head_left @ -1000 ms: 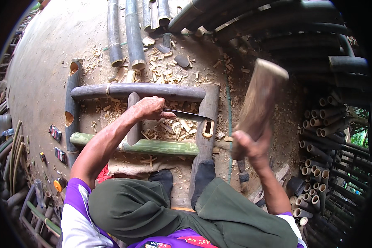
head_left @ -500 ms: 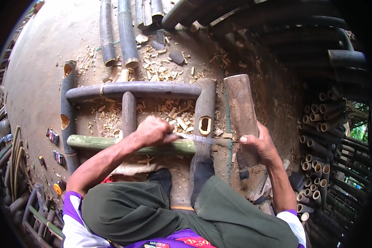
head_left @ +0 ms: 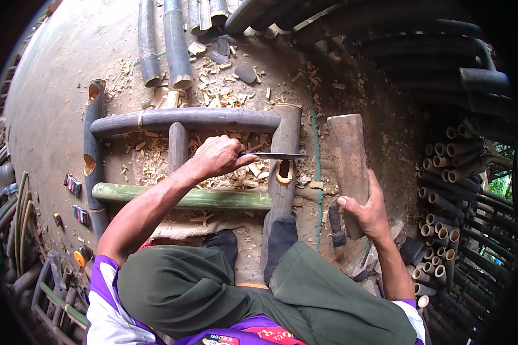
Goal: The person sits on the ground and uses a chisel and wooden mallet to carve a hole into a bamboo pole. They repeatedly strike the chisel to remove material and occasionally clear debris from the opening.
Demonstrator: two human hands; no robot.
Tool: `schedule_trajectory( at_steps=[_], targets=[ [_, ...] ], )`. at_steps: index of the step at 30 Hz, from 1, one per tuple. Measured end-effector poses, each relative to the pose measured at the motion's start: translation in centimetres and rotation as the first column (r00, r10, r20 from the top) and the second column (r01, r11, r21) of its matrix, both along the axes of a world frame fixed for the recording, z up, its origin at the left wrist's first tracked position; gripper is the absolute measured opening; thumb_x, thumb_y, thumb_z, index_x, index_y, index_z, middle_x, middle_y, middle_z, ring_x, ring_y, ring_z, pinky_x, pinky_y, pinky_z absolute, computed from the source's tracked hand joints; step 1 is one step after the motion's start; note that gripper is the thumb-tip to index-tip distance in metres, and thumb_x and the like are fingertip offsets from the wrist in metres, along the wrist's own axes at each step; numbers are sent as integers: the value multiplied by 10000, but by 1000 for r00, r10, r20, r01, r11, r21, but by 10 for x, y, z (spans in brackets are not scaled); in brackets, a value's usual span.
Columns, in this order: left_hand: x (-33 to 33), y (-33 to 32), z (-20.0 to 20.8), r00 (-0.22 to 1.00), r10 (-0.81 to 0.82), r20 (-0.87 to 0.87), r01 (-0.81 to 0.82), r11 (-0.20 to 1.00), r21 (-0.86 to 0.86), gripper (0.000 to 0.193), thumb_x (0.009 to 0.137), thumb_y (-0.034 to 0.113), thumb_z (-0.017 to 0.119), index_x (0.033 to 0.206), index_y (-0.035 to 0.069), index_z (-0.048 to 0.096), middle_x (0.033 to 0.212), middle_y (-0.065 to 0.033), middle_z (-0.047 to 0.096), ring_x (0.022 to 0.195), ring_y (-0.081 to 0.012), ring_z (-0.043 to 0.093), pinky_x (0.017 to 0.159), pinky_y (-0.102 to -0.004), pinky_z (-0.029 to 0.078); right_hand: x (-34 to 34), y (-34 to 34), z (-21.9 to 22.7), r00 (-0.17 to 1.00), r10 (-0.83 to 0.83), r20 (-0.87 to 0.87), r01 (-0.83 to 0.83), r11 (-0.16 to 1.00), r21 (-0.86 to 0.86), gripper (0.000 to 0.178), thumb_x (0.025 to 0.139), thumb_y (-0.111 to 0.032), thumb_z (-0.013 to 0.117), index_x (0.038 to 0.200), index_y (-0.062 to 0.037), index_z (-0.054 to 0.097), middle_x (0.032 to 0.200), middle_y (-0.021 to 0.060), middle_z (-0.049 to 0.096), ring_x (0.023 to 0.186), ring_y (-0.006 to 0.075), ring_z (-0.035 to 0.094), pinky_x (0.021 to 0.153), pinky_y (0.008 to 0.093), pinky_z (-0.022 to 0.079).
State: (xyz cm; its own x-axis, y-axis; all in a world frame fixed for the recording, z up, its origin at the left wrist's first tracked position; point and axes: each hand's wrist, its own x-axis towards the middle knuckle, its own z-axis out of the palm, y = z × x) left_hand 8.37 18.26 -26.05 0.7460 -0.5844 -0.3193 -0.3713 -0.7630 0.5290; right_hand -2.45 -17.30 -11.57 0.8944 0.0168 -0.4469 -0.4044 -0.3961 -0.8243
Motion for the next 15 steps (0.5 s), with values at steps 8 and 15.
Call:
schedule_trajectory(
  at_steps=[8,15],
  targets=[
    [11,-7,-1,998,-53,22,51,995,83,706,974,659,638,754,-4,743,662,-249,667,678,-451,700,622,-523,557,22,-25,-6,894,323,-311,-416,857,-304,670,799,-327,855,1267,6,512,1144,250,701,1046,369,715,942,470,563],
    [13,-6,-1,997,-31,-70,35,998,61,697,965,661,652,782,-3,762,687,-242,685,702,-454,711,645,-527,573,11,-1,5,994,7,113,15,981,-194,704,843,-308,840,1373,1,495,1204,176,659,1096,291,660,1002,409,532]
  ],
)
